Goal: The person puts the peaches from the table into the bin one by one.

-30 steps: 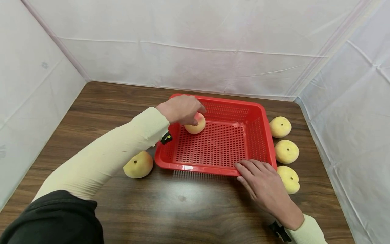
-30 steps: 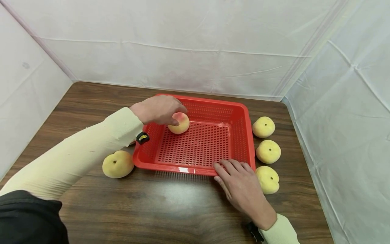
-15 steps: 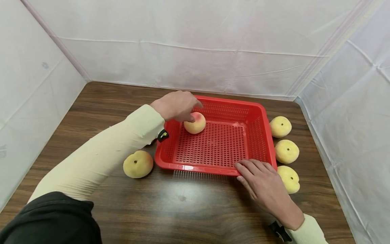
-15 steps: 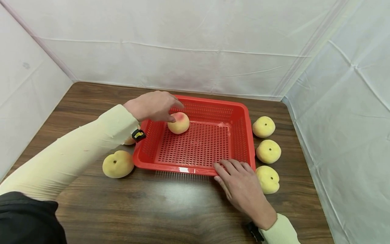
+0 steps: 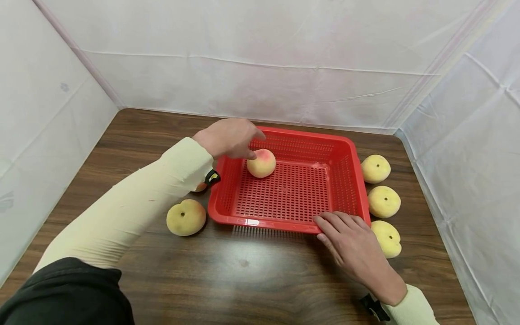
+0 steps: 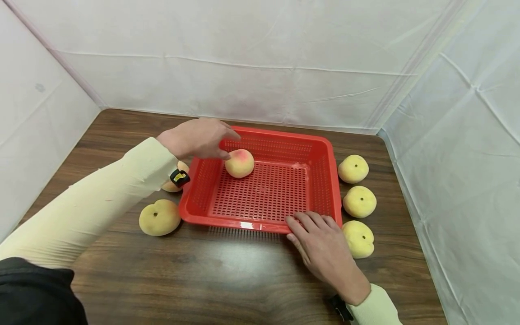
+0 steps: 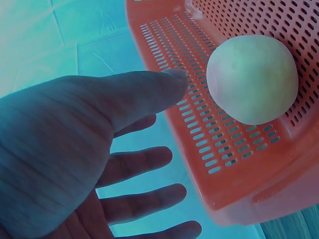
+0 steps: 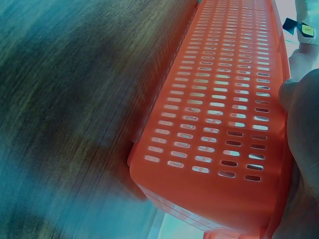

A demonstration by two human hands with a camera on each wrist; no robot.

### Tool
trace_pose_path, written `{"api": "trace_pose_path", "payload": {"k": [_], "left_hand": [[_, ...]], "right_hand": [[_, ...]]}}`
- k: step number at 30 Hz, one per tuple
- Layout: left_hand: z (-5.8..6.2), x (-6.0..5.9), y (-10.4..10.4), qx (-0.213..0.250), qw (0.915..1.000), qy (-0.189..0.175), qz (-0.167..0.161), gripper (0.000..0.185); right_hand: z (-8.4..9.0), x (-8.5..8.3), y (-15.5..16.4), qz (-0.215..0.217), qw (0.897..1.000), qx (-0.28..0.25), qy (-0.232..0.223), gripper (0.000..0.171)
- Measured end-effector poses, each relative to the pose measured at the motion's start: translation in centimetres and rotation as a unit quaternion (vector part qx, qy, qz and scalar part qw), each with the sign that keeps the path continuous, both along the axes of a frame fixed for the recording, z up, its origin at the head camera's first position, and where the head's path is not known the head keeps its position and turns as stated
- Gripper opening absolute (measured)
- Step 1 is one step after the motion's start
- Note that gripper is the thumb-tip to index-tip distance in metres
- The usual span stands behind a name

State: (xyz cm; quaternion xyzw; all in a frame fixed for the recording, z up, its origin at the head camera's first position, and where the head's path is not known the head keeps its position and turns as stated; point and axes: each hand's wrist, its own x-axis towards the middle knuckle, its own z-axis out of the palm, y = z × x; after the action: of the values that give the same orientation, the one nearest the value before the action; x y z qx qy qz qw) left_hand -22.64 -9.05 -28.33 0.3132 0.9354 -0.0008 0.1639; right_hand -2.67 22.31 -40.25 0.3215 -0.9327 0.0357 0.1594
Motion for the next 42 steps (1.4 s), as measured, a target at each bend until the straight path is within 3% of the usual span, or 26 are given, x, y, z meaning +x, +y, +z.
{"api": "trace_pose_path", "payload": {"k": [11,33,42], "left_hand": [[0.1,0.1,-1.4,0.011,0.9999,0.007,0.009,0.059],[0.5,0.2,-4.8,0.019,0.9968,-0.014,0.077,0.063],[0.8,0.3,-5.7,0.026,0.9966,-0.008,0.077,0.057]], "right_hand": [[-0.1,0.0,-0.1,0.0,1.0,0.002,-0.001,0.058],[-0.1,-0.1,-0.1,-0.001,1.0,0.005,-0.011,0.046],[-0.1,-0.1,0.0,-0.007,1.0,0.008,-0.015,0.046]]}}
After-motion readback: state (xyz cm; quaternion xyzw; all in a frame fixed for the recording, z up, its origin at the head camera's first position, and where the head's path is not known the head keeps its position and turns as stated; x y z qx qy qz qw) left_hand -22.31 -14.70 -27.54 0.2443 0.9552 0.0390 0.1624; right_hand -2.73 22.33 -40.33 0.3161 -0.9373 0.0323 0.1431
